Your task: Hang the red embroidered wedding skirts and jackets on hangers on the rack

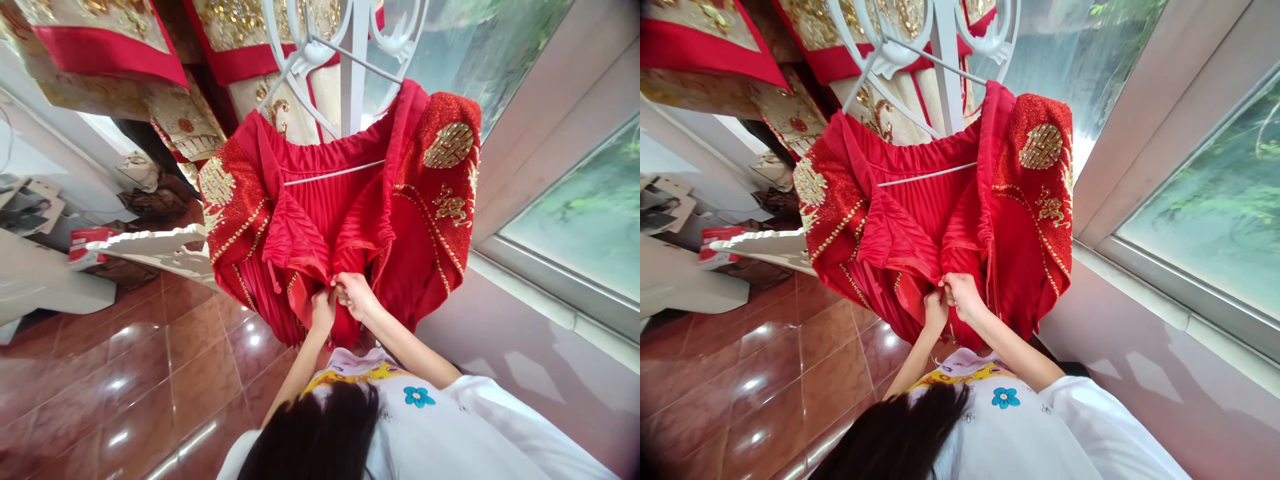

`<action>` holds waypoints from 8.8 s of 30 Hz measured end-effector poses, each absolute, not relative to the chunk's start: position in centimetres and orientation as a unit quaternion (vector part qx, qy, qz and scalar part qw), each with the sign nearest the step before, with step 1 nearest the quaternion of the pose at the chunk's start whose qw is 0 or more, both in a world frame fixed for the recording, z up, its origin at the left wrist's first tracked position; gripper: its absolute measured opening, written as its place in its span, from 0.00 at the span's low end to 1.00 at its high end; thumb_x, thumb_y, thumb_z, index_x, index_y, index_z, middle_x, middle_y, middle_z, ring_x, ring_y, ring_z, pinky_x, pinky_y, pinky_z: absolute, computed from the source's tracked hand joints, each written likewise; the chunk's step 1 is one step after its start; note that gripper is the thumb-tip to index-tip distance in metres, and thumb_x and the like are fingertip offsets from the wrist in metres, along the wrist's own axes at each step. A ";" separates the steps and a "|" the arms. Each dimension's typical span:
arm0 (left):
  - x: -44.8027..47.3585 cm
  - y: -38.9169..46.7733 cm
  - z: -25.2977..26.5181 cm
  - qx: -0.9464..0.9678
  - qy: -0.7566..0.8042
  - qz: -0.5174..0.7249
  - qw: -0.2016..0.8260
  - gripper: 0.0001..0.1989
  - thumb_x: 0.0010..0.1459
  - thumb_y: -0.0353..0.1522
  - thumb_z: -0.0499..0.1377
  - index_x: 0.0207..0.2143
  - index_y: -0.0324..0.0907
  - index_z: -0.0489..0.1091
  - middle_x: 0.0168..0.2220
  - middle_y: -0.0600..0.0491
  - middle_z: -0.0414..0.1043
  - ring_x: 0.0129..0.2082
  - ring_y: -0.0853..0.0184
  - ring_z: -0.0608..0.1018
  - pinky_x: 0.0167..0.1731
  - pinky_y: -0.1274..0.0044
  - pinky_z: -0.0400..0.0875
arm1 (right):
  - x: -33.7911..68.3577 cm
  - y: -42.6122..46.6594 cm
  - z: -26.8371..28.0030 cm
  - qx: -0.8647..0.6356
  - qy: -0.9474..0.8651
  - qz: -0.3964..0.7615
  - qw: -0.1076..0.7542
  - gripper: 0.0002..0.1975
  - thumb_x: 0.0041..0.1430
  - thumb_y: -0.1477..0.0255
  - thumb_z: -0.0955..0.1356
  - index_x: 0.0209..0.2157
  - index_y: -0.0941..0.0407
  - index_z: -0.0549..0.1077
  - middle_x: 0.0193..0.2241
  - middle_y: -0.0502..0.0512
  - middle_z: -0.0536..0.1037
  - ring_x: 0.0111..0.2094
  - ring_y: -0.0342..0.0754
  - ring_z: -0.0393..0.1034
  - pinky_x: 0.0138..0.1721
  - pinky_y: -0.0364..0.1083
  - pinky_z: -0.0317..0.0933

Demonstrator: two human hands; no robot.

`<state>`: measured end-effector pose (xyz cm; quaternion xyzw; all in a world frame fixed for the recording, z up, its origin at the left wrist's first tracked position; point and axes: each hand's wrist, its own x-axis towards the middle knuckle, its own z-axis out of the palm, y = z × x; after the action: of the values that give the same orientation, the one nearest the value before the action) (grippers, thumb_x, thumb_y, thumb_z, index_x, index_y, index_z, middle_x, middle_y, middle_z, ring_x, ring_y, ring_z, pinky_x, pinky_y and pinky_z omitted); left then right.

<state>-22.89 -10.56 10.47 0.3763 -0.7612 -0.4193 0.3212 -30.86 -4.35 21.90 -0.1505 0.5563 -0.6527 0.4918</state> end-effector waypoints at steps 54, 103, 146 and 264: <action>-19.6 -9.0 23.9 0.265 -0.657 -0.504 0.494 0.15 0.58 0.40 0.57 0.37 0.38 0.75 0.30 0.49 0.76 0.25 0.71 0.76 0.30 0.79 0.72 | -31.0 -1.4 25.8 -0.379 0.577 -0.659 0.299 0.14 0.55 0.63 0.67 0.23 0.59 0.70 0.21 0.49 0.71 0.22 0.38 0.60 0.26 0.39 0.55; -15.7 -9.7 23.8 0.140 -0.714 -0.650 0.220 0.15 0.50 0.43 0.62 0.28 0.39 0.75 0.28 0.47 0.73 0.30 0.64 0.74 0.33 0.73 0.68 | -33.4 -1.7 27.0 -0.426 0.479 -0.637 0.428 0.16 0.50 0.63 0.71 0.19 0.60 0.70 0.17 0.49 0.68 0.17 0.35 0.55 0.18 0.38 0.49; -15.5 -20.1 36.0 0.209 -0.819 -0.102 0.524 0.16 0.58 0.37 0.57 0.20 0.40 0.70 0.16 0.59 0.62 0.19 0.76 0.63 0.22 0.79 0.54 | -43.8 3.2 36.2 -0.576 0.693 -0.432 -0.038 0.12 0.56 0.64 0.67 0.29 0.58 0.78 0.23 0.52 0.77 0.21 0.42 0.65 0.23 0.41 0.55; -25.4 -17.9 39.1 0.101 -0.719 -0.502 0.469 0.08 0.49 0.31 0.62 0.28 0.40 0.63 0.16 0.62 0.59 0.12 0.79 0.58 0.11 0.84 0.51 | -44.1 -4.9 41.0 -0.554 0.545 -0.609 0.160 0.13 0.45 0.73 0.73 0.31 0.56 0.65 0.15 0.40 0.56 0.16 0.33 0.47 0.15 0.37 0.40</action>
<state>-25.35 -17.92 39.07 0.1012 -0.7193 -0.5019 0.4695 -44.11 -4.89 41.05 -0.5538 0.5450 -0.6088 0.1601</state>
